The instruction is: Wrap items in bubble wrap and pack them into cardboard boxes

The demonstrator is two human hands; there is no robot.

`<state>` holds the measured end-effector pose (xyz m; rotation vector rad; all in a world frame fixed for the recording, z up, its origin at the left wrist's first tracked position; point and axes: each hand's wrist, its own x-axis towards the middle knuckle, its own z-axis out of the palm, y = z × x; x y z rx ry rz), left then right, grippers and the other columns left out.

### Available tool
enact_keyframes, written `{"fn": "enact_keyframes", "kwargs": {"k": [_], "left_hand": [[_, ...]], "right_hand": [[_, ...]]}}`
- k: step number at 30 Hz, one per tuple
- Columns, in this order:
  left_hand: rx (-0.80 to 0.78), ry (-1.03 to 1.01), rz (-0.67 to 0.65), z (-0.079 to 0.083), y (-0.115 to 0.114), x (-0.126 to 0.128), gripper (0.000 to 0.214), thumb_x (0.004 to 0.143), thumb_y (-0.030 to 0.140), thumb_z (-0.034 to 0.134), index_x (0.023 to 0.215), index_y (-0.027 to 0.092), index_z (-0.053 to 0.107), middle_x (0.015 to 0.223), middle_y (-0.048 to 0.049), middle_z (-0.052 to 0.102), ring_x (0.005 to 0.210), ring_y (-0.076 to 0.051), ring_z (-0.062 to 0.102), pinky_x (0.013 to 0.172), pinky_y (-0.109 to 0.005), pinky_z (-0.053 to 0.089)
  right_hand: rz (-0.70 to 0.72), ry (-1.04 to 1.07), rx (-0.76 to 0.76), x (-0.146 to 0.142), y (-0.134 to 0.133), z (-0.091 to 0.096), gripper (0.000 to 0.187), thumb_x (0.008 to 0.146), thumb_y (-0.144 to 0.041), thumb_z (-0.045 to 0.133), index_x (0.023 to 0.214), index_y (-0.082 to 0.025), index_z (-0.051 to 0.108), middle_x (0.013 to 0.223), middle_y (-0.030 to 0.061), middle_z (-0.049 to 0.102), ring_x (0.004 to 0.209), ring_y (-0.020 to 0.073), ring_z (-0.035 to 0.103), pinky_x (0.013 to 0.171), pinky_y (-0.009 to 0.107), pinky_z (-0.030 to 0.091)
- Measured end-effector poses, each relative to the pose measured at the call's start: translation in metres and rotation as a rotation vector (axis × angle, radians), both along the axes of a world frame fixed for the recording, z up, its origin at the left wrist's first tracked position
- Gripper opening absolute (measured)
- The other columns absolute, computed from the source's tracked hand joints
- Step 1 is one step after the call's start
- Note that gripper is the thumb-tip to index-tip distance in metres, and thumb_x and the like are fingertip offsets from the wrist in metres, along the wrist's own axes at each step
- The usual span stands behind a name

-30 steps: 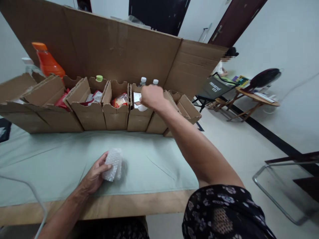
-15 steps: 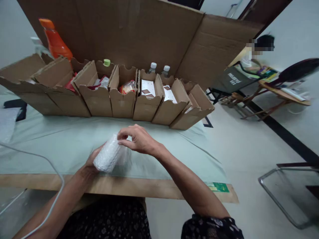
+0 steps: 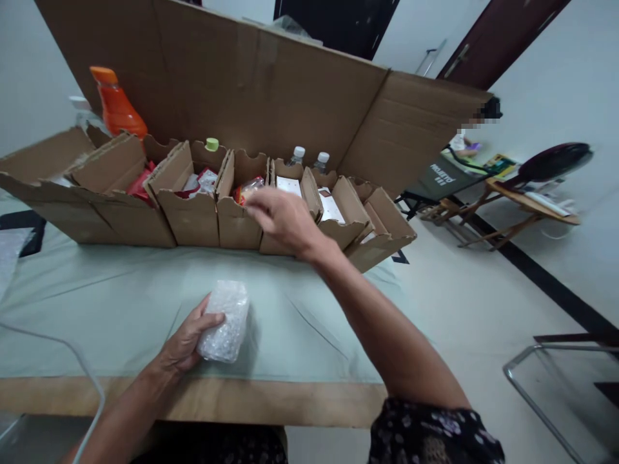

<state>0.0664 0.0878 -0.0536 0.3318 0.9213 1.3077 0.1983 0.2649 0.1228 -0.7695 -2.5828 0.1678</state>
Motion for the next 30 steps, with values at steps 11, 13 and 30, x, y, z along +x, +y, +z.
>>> {"fn": "enact_keyframes", "kwargs": {"k": [11,13,30], "left_hand": [[0.057,-0.014,-0.027,-0.009,-0.001,0.002,0.070,0.058,0.040,0.094,0.118,0.017,0.066,0.093,-0.0076,0.075,0.075,-0.020,0.069,0.063,-0.026,0.051],[0.050,-0.039,-0.009,-0.008,-0.001,0.003,0.070,0.058,0.039,0.094,0.118,0.018,0.066,0.092,-0.0065,0.075,0.073,-0.019,0.068,0.063,-0.026,0.052],[0.000,-0.016,0.180,0.001,0.004,-0.003,0.069,0.045,0.036,0.099,0.103,0.016,0.068,0.089,-0.0046,0.076,0.072,-0.019,0.069,0.064,-0.027,0.053]], "right_hand": [[-0.161,-0.844,-0.123,-0.120,0.086,0.005,0.036,0.069,0.004,0.069,0.095,-0.017,0.080,0.087,0.0068,0.078,0.083,0.0258,0.074,0.071,0.031,0.050],[-0.141,-0.823,-0.125,-0.122,0.087,-0.001,0.038,0.066,0.008,0.067,0.093,-0.016,0.079,0.088,0.0071,0.078,0.084,0.0242,0.072,0.070,0.029,0.048],[0.261,0.195,-0.886,0.067,-0.005,0.037,0.020,0.082,-0.036,0.076,0.086,-0.018,0.072,0.085,0.0026,0.072,0.082,0.0165,0.066,0.083,0.030,0.052]]}}
